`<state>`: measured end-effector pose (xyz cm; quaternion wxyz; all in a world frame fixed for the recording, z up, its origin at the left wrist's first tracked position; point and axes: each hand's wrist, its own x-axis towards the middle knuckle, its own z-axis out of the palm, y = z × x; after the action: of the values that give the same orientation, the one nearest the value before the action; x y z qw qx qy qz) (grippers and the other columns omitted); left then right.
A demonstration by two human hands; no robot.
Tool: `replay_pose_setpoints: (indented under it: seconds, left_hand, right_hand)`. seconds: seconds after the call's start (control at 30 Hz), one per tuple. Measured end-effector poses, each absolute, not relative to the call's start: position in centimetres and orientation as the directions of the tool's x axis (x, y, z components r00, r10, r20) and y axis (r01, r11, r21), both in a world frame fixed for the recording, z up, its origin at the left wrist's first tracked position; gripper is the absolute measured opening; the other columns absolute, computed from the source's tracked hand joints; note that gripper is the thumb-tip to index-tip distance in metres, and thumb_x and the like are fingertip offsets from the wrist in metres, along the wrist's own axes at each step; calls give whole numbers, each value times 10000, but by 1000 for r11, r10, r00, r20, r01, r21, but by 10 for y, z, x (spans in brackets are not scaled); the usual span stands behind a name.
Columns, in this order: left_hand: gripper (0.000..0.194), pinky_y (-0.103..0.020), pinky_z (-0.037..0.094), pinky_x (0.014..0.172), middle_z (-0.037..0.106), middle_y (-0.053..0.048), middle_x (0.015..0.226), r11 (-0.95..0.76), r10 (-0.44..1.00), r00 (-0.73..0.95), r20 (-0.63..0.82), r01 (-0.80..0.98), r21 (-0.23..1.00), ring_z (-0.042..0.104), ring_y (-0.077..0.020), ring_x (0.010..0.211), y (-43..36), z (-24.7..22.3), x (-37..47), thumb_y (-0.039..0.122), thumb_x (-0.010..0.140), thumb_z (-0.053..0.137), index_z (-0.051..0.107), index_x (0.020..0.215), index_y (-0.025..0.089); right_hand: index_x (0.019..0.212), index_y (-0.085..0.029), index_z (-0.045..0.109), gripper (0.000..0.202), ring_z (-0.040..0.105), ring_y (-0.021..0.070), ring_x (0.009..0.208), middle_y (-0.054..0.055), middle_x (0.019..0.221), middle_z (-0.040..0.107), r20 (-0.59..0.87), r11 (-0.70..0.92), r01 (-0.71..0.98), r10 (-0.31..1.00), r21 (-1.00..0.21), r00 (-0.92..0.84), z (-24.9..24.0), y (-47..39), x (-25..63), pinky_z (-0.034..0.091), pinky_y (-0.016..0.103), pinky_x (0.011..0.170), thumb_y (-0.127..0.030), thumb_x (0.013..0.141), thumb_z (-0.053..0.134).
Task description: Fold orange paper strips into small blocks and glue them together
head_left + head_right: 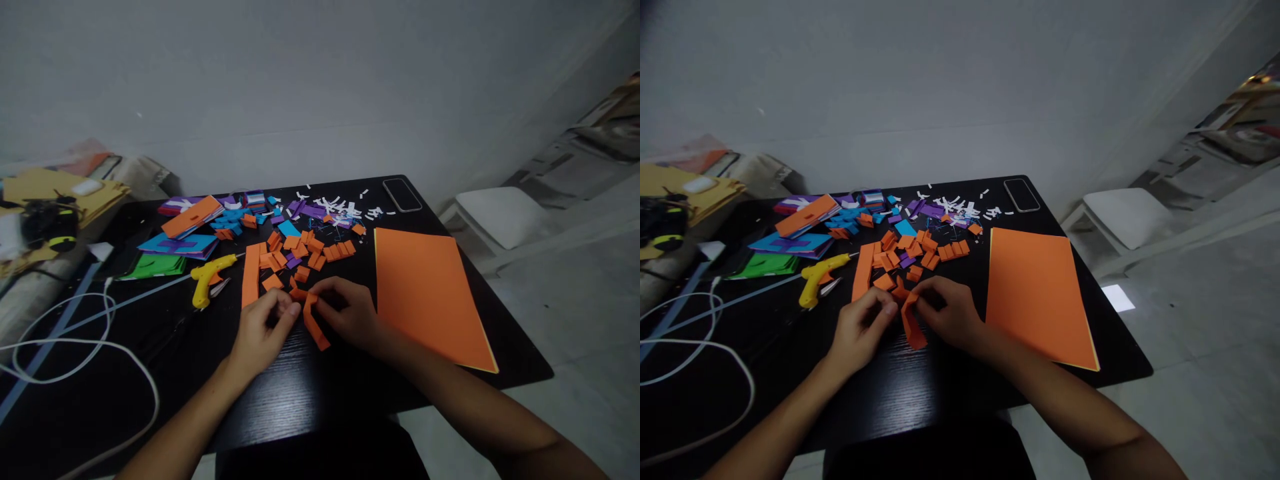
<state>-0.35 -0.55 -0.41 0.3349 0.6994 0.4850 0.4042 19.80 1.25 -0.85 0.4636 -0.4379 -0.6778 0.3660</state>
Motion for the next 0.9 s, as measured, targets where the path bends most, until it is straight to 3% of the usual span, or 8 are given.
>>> replay_pose_setpoints:
  seconds: [0.13,0.3,0.53,0.77,0.9]
  left_hand:
    - [335,-233,504,563,539,30,704,-16,964,264,-32,178,984,556,-125,621,-7,-6,5,508,928,652,550,861,196]
    - [511,-236,535,589,504,52,743,312,922,258,-290,-48,949,553,-111,651,-6,1,14,630,790,750,470,830,205]
    - [482,-186,341,569,425,78,705,220,959,195,-206,-52,974,407,-80,621,-4,-2,17,519,757,819,461,818,203]
    - [337,-221,295,568,421,67,684,79,986,140,-93,107,991,370,-93,603,-7,-7,14,447,872,733,516,814,195]
    - [345,-211,330,574,504,57,697,86,992,94,-89,36,996,441,-90,612,-6,-5,15,441,818,802,568,854,190]
  right_hand:
    - [946,-216,719,94,743,174,800,40,896,785,446,479,304,878,-824,-174,-15,11,197,574,271,736,-169,891,660]
    - [961,-224,714,109,755,156,800,28,895,790,539,561,327,826,-761,-164,-20,8,195,593,256,760,-155,911,646]
    - [985,-233,728,104,772,170,782,26,908,805,432,448,253,894,-857,-121,-20,7,194,619,263,737,-207,886,709]
    - [990,-221,742,114,782,182,841,39,947,807,344,360,144,931,-922,-124,-14,8,192,632,280,787,-203,882,709]
    - [996,-218,748,129,776,180,815,39,932,805,319,335,149,940,-930,-123,-11,8,193,623,280,762,-189,876,711]
